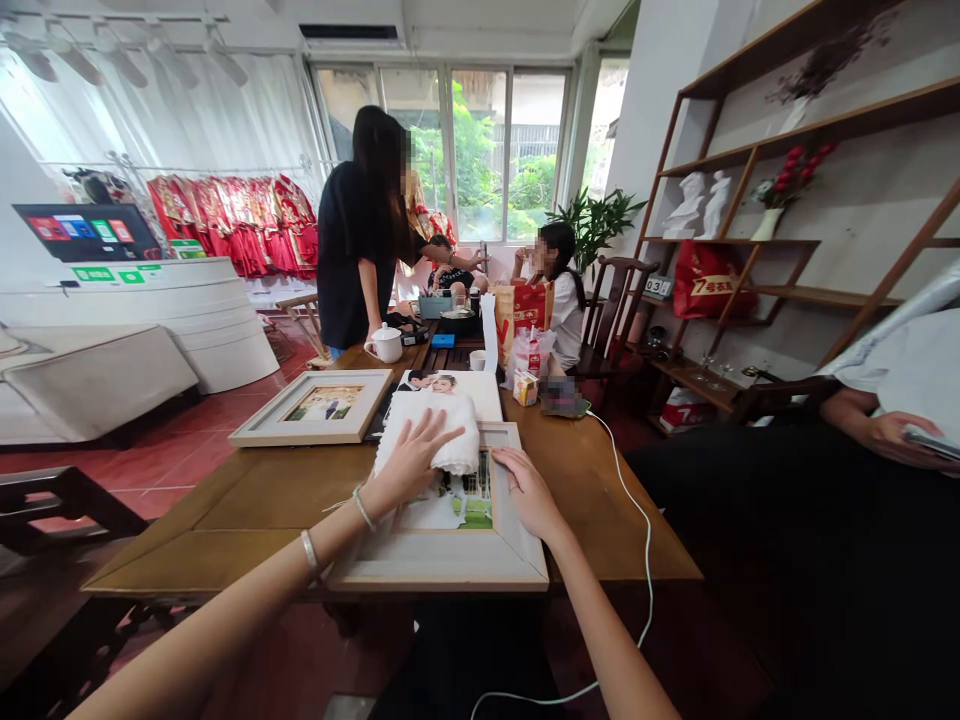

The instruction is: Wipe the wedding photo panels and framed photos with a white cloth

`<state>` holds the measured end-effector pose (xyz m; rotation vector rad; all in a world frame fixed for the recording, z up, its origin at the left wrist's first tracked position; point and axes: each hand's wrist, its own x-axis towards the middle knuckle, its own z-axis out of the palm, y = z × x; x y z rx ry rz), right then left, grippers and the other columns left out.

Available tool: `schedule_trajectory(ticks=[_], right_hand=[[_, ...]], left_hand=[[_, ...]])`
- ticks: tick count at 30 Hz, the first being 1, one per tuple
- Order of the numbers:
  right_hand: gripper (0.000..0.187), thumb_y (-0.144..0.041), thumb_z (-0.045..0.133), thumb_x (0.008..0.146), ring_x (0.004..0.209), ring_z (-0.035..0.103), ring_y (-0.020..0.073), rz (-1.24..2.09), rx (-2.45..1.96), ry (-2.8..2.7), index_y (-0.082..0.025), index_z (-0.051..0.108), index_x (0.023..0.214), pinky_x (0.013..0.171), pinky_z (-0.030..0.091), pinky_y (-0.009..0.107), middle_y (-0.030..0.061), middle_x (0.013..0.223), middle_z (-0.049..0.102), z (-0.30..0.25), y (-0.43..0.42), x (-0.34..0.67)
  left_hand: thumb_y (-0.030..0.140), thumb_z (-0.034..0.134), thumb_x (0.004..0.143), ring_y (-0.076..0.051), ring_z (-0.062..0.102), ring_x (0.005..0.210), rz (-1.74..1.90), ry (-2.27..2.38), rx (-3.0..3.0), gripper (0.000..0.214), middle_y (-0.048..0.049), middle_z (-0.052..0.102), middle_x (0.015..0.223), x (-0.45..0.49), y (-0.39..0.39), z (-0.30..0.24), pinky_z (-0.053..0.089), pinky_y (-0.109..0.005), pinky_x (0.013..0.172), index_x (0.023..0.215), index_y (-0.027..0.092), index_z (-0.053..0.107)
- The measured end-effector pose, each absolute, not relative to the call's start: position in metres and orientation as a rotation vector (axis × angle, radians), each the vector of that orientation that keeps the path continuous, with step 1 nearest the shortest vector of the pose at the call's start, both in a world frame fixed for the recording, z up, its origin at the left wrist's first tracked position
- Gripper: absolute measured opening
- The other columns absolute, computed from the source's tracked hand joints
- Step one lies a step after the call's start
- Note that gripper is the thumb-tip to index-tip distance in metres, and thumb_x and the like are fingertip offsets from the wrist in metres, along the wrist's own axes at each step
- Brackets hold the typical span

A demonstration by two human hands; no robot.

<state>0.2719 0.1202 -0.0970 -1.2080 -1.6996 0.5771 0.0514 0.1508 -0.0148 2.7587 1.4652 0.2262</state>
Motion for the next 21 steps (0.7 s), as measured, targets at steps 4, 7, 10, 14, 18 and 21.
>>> schedule_trajectory(ticks=[4, 7, 10, 14, 18, 21], right_hand=[[0.049, -0.007, 0.038, 0.076, 0.126, 0.045, 0.0205, 0.573, -1.208, -1.709, -0.022, 0.063, 0.116, 0.112, 0.028, 0.047, 0.0071, 0.127, 0.058, -0.097, 0.12, 0.273], [0.049, -0.008, 0.038, 0.076, 0.125, 0.047, 0.0202, 0.566, -1.202, -1.704, -0.023, 0.063, 0.115, 0.112, 0.028, 0.046, 0.0066, 0.127, 0.058, -0.098, 0.121, 0.273], [0.049, -0.007, 0.038, 0.076, 0.124, 0.047, 0.0196, 0.56, -1.191, -1.703, -0.023, 0.063, 0.115, 0.111, 0.029, 0.046, 0.006, 0.126, 0.058, -0.098, 0.12, 0.273], [0.051, -0.006, 0.038, 0.074, 0.125, 0.046, 0.0188, 0.554, -1.172, -1.72, -0.024, 0.063, 0.114, 0.112, 0.029, 0.045, 0.0051, 0.126, 0.059, -0.097, 0.12, 0.272], [0.054, -0.004, 0.037, 0.072, 0.125, 0.046, 0.0185, 0.549, -1.165, -1.725, -0.025, 0.063, 0.115, 0.112, 0.029, 0.046, 0.0047, 0.126, 0.059, -0.094, 0.119, 0.271], [0.053, -0.005, 0.038, 0.073, 0.125, 0.046, 0.0189, 0.55, -1.177, -1.735, -0.024, 0.063, 0.116, 0.112, 0.028, 0.045, 0.0051, 0.126, 0.059, -0.093, 0.119, 0.27]], left_hand=[[-0.001, 0.048, 0.068, -0.031, 0.0, 0.141, 0.12, 1.436, 2.739, 0.083, -0.0084, 0.015, 0.154, 0.053, 0.143, -0.011, 0.01, -0.056, 0.11, 0.142, 0.031, 0.028], [0.002, 0.048, 0.067, -0.03, 0.002, 0.141, 0.007, 1.375, 2.69, 0.083, -0.0063, 0.017, 0.154, 0.05, 0.116, -0.007, 0.011, -0.056, 0.11, 0.141, 0.032, 0.03], [0.005, 0.048, 0.064, -0.029, 0.004, 0.141, -0.012, 1.35, 2.59, 0.083, -0.0042, 0.019, 0.154, 0.045, 0.077, -0.004, 0.011, -0.055, 0.111, 0.141, 0.032, 0.03], [0.004, 0.045, 0.056, -0.026, 0.001, 0.141, -0.056, 1.306, 2.489, 0.092, 0.0016, 0.017, 0.154, 0.041, 0.028, 0.005, 0.007, -0.055, 0.112, 0.141, 0.035, 0.029], [0.004, 0.041, 0.047, -0.024, -0.003, 0.14, -0.125, 1.298, 2.412, 0.1, 0.0046, 0.013, 0.154, 0.05, 0.008, 0.012, 0.005, -0.055, 0.112, 0.141, 0.038, 0.029], [0.006, 0.043, 0.046, -0.028, -0.003, 0.14, -0.137, 1.345, 2.379, 0.101, 0.0022, 0.012, 0.154, 0.066, 0.01, 0.001, 0.006, -0.058, 0.111, 0.142, 0.035, 0.029]])
